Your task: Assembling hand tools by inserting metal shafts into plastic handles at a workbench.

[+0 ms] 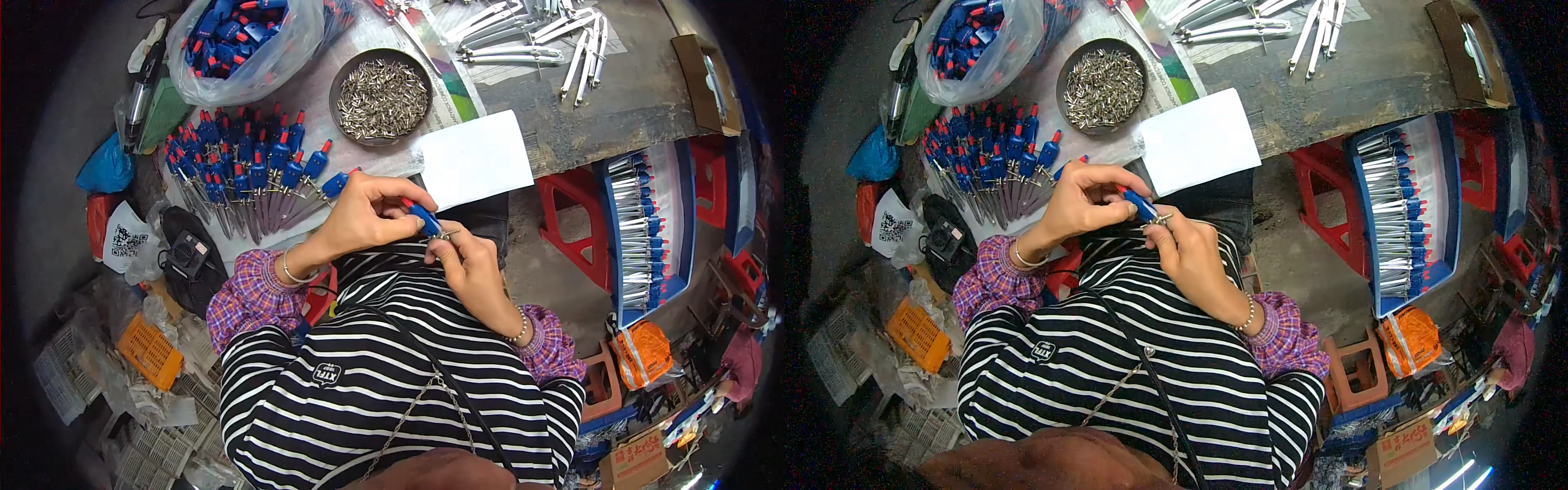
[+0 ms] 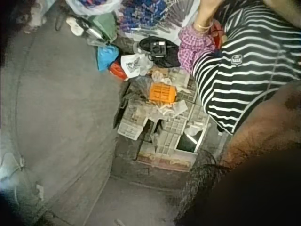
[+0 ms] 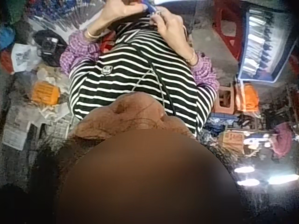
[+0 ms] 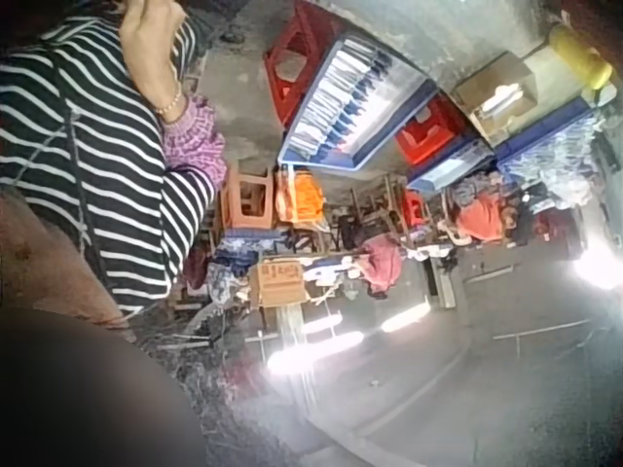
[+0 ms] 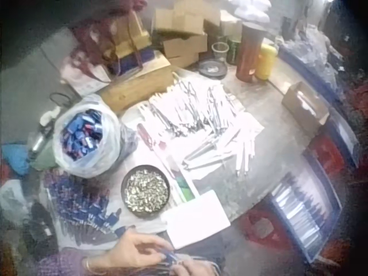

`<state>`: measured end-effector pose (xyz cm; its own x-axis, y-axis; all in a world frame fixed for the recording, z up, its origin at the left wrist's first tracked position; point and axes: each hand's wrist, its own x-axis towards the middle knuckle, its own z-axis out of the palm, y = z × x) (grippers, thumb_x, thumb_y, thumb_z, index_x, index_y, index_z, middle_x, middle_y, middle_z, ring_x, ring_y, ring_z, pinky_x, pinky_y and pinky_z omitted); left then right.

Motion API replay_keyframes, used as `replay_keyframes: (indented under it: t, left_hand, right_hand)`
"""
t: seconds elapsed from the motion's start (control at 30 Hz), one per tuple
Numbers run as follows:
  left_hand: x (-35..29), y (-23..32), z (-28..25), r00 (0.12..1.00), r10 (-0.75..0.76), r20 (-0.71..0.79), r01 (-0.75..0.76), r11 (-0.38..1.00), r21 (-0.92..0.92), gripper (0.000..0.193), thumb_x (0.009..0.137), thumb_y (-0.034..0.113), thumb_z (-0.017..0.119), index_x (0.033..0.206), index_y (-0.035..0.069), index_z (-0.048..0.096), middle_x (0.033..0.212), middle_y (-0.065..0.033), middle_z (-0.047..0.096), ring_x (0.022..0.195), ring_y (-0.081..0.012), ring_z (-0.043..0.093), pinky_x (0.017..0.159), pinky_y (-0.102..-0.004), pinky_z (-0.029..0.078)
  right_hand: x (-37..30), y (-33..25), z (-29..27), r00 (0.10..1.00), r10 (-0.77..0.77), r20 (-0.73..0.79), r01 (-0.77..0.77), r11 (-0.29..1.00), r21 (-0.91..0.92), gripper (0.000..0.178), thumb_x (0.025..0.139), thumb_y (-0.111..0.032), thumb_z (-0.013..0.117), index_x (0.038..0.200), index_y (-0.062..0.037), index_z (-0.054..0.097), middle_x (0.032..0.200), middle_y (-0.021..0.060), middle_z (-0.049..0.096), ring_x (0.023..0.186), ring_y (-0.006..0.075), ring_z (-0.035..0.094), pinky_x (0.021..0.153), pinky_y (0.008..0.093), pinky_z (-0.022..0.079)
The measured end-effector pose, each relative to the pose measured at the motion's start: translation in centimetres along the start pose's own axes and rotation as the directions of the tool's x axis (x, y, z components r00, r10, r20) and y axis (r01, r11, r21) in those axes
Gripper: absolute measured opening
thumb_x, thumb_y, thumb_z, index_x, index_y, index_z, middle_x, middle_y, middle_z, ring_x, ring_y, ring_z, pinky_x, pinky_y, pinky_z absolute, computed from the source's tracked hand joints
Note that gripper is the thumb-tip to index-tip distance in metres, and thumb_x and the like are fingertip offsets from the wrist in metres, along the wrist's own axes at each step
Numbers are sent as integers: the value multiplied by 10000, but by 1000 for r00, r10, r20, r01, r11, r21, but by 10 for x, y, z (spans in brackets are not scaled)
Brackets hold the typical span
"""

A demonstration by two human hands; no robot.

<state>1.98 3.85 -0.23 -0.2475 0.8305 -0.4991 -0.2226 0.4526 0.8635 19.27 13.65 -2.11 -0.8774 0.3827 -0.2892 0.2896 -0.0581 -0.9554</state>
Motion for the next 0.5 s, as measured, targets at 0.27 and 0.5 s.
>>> replay_keyframes:
  t: [0.27,0.5]
  left_hand:
    - [3,-5,-4,999,31,13,-31,997,70,203,764,7,645,963,-30,658,753,-14,636,599,0,514,534,-141,405]
    - [9,4,-6,996,-9,87,29,972,-231,209,842,23,611,1045,-24,613,808,-48,645,680,-69,601,621,-195,492]
  right_hand:
    - [7,1,-7,968,205,146,-230,955,185,193,911,-97,524,1033,38,589,684,43,638,509,46,507,466,182,379]
    - [13,12,-13,898,324,298,-438,726,530,228,920,-159,540,1041,31,572,713,46,626,500,26,472,438,153,365]
